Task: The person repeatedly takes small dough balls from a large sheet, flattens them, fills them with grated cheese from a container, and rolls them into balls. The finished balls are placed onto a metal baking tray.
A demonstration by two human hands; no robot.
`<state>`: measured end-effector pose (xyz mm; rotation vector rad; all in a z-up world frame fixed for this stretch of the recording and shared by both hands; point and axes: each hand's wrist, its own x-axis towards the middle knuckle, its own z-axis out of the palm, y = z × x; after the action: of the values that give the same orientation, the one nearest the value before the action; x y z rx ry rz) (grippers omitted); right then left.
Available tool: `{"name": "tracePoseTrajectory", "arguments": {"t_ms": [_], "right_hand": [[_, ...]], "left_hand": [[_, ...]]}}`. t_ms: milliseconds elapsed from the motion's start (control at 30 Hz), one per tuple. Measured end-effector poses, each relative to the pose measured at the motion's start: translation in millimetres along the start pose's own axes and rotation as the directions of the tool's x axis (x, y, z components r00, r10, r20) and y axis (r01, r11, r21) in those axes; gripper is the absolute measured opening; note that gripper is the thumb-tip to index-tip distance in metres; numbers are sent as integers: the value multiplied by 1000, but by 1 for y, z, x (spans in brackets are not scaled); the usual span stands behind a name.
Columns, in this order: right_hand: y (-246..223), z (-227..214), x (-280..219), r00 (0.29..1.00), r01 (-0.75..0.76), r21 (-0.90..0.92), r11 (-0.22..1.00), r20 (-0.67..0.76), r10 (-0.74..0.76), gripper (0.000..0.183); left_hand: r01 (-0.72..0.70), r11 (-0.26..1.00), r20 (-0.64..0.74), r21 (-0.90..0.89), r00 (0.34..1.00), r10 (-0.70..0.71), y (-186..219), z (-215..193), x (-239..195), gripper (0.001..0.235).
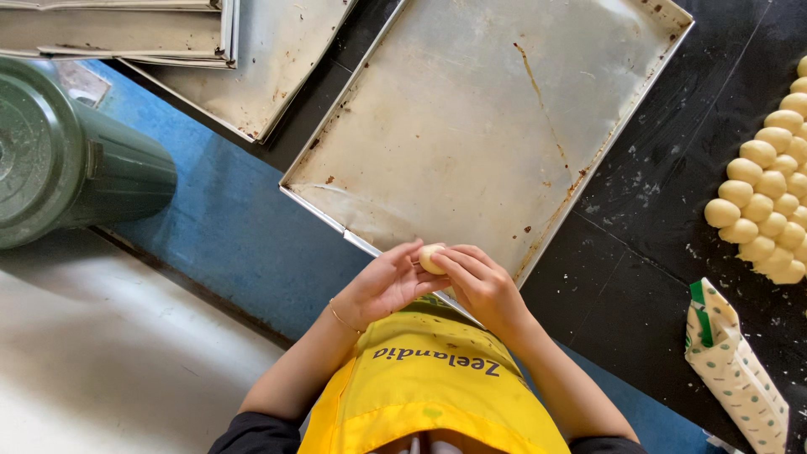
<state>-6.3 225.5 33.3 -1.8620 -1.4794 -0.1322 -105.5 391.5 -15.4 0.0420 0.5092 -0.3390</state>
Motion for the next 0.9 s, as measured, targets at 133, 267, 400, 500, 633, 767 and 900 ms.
{"name": "tracePoseTrajectory", "arguments": {"t_ms": [133,267,400,500,633,767,900], "right_hand": [[1,17,-13,983,-161,94,982,101,152,41],[12,48,-36,648,-718,531,449,277,709,61],[46,77,-53,287,-609,778,-152,395,873,43],[76,47,-41,191,-274,769,-578,633,751,44],[181,-19,-16,238,69,786,-615,585,775,40],[316,-87,39,308,-263,962,-70,153,939,34],[479,-109,60,139,-646,703,297,-274,952,11]], "left_hand": [[40,989,-57,-142,997,-49,3,-4,10,56],[112,992,-125,61,987,-104,1,0,17,57],[94,959,-209,268,977,-37,10,57,-2,92],[-23,884,-173,468,978,118,9,55,-1,97],[-278,606,1,746,909,417,32,55,1,100],[-221,566,-199,795,786,586,57,53,4,86],[-223,613,-341,758,666,664,72,42,0,79]]}}
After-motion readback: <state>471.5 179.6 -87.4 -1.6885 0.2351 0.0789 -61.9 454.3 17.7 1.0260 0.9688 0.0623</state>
